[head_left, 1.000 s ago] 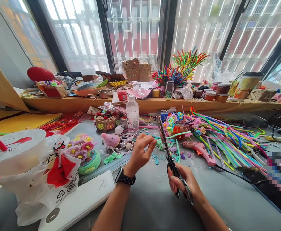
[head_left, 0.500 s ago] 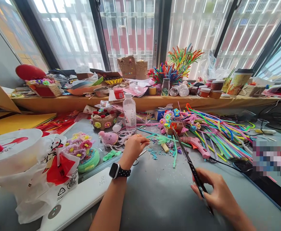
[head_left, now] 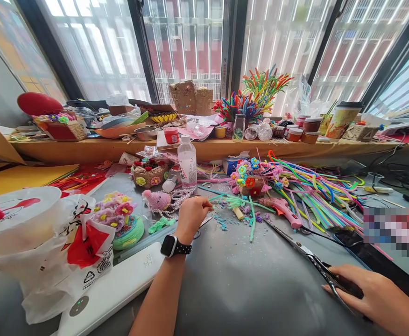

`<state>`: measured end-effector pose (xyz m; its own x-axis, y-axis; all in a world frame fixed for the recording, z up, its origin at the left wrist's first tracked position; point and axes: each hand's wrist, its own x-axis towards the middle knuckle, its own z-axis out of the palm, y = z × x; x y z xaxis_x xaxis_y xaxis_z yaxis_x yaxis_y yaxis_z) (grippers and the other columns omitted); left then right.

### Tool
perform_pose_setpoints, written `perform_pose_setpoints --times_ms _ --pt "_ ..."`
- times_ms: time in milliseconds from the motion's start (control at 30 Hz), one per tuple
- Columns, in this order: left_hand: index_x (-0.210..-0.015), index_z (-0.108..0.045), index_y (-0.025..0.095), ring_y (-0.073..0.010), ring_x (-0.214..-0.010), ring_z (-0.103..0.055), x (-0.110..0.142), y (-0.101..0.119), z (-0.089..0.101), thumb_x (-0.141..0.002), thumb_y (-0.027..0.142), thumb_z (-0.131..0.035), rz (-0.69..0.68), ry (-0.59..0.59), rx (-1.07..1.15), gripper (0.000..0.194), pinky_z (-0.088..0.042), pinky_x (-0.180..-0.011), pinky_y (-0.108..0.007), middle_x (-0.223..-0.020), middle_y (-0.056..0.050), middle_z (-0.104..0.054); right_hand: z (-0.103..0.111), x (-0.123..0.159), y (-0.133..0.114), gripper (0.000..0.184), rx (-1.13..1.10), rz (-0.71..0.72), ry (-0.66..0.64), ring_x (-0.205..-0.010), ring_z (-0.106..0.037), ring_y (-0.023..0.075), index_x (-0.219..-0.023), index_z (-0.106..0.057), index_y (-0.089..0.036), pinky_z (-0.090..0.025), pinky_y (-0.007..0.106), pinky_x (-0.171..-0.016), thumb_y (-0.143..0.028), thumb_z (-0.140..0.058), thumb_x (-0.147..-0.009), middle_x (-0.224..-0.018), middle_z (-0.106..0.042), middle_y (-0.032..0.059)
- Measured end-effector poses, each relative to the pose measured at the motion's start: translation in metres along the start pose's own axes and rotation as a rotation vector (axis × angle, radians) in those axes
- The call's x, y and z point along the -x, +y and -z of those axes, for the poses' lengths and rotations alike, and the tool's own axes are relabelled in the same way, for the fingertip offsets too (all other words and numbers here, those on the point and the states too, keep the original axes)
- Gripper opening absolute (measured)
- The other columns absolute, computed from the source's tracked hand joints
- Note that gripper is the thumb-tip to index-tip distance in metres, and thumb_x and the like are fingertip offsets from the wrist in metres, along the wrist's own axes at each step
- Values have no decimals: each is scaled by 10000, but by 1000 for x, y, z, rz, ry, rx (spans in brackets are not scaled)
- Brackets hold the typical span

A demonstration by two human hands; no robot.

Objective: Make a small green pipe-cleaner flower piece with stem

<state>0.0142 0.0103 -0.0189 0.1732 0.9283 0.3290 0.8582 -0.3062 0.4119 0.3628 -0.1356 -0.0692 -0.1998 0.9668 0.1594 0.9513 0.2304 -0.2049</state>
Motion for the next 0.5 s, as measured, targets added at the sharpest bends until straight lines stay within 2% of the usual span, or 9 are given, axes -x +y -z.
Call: perform_pose_setpoints --times_ms 167,267,367,500 --pt "-745 -664 215 -191 -724 -588 0 0 -2 -711 181 -483 14 -32 -54 187 -386 -644 -277 -777 -33 -663 8 -9 12 215 -47 2 -117 -583 -593 168 -756 -656 -234 -467 212 -486 -383 -594 -615 -714 -634 38" --pt "-774 -643 219 -185 -717 -587 0 0 -2 -711 197 -492 22 -30 -65 165 -374 -618 -268 -768 -21 -663 16 -23 10 140 -75 1 -175 -578 -576 146 -698 -645 -228 -439 200 -492 -334 -569 -645 -684 -622 26" --pt "-772 -599 220 -159 -688 -582 1 2 -2 -681 199 -534 24 -16 -50 114 -354 -590 -246 -712 17 -659 24 -55 -16 201 -35 -16 -128 -670 -561 139 -727 -626 -225 -419 218 -595 -317 -449 -755 -758 -603 22" --pt "-756 -553 216 -145 -699 -574 1 3 0 -667 196 -552 15 -10 -61 91 -337 -611 -242 -682 46 -648 23 -120 -75 224 5 19 -12 -787 -533 143 -825 -614 -208 -377 226 -701 -250 -394 -804 -862 -574 31"
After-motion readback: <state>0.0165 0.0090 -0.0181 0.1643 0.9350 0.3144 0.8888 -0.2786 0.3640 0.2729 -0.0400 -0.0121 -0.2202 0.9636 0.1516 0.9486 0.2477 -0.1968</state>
